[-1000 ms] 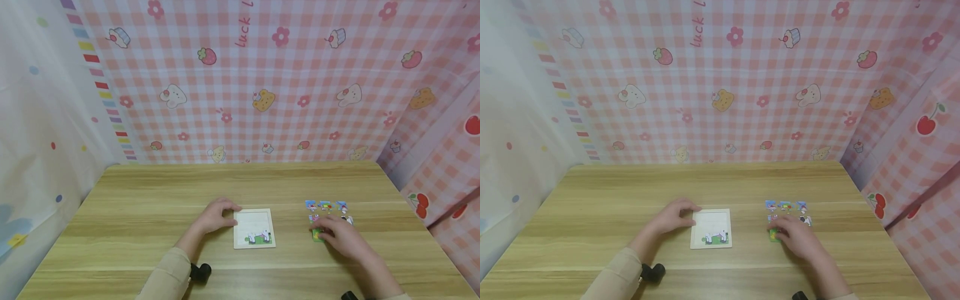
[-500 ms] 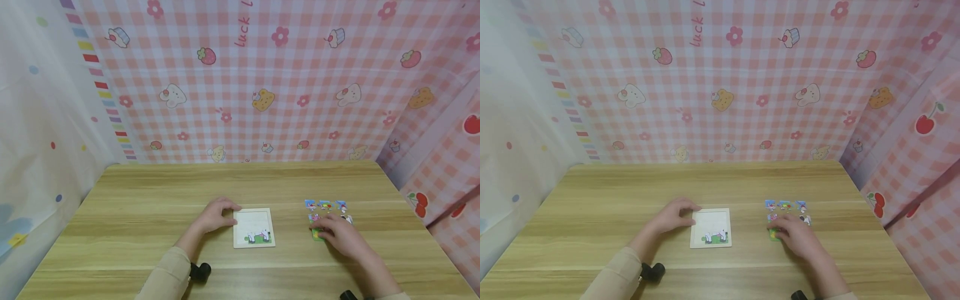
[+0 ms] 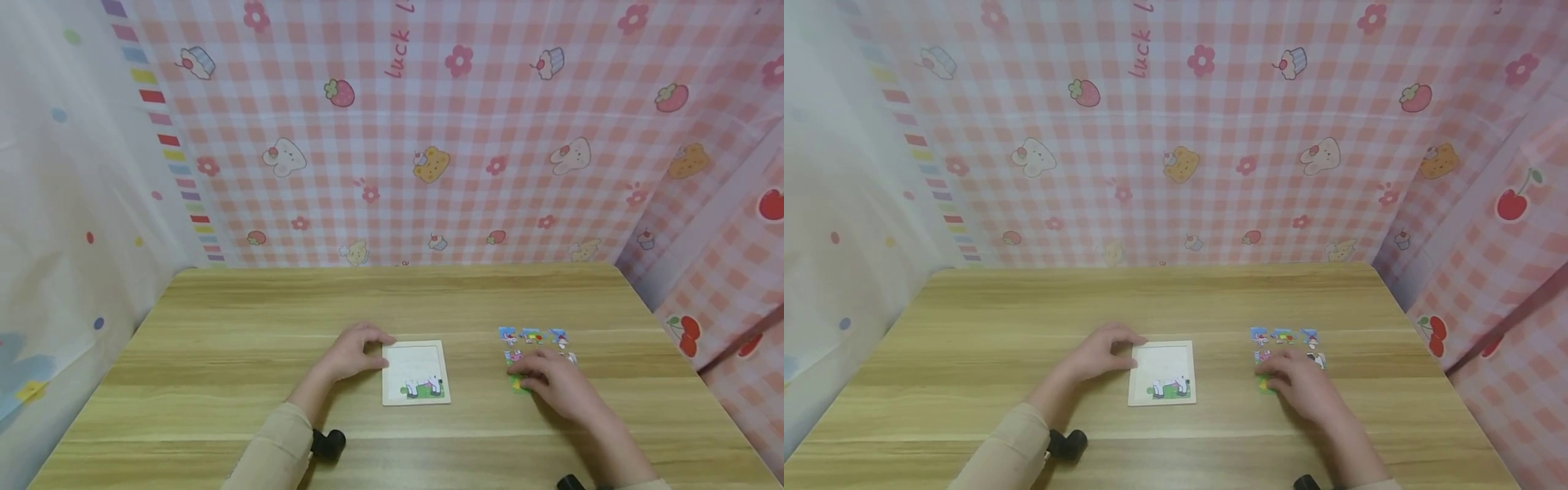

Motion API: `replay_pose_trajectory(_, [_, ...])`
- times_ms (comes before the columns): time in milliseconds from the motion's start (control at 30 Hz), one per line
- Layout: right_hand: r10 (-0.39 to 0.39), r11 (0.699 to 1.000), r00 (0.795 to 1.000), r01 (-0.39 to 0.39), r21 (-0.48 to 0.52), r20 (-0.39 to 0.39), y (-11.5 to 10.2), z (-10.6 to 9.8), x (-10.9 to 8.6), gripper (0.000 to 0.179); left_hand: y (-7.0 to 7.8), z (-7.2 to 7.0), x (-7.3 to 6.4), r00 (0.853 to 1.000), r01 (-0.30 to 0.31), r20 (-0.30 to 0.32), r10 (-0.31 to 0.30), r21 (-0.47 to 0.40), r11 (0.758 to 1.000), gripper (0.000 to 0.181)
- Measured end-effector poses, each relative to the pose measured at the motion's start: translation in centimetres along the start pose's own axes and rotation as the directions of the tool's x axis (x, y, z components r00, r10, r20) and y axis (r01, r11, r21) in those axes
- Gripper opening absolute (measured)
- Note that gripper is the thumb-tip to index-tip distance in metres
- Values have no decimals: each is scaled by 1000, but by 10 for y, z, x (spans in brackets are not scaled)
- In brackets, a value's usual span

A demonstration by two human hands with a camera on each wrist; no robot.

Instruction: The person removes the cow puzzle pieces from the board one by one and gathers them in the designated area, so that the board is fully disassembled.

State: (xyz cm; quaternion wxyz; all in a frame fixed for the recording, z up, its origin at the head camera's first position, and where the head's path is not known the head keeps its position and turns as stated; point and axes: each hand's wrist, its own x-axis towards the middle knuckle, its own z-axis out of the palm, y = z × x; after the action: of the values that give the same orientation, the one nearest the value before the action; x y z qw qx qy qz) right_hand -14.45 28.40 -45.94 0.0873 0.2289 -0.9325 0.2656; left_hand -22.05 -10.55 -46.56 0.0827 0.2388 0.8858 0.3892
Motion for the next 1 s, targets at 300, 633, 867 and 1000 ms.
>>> replay_pose_trajectory(300, [-40, 996, 999, 42, 79, -31, -14, 1, 12, 25, 1, -1, 0, 1000, -3, -5, 3, 4, 1000, 32])
replay_pose_trajectory(633, [-134, 977, 989, 122, 177, 58, -41, 25, 32, 25, 1, 0, 0, 1000, 7, 3, -7, 0, 1000, 32])
replay_pose_trajectory(867, [-183, 971, 978, 163, 175, 102, -57, 39, 44, 27, 0, 0, 0, 1000, 1, 3, -1, 4, 1000, 32])
replay_pose_trajectory(1000, [-202, 969, 972, 181, 168, 118, -66, 46, 50, 28, -1, 0, 0, 1000, -6, 1, 6, 8, 1000, 32])
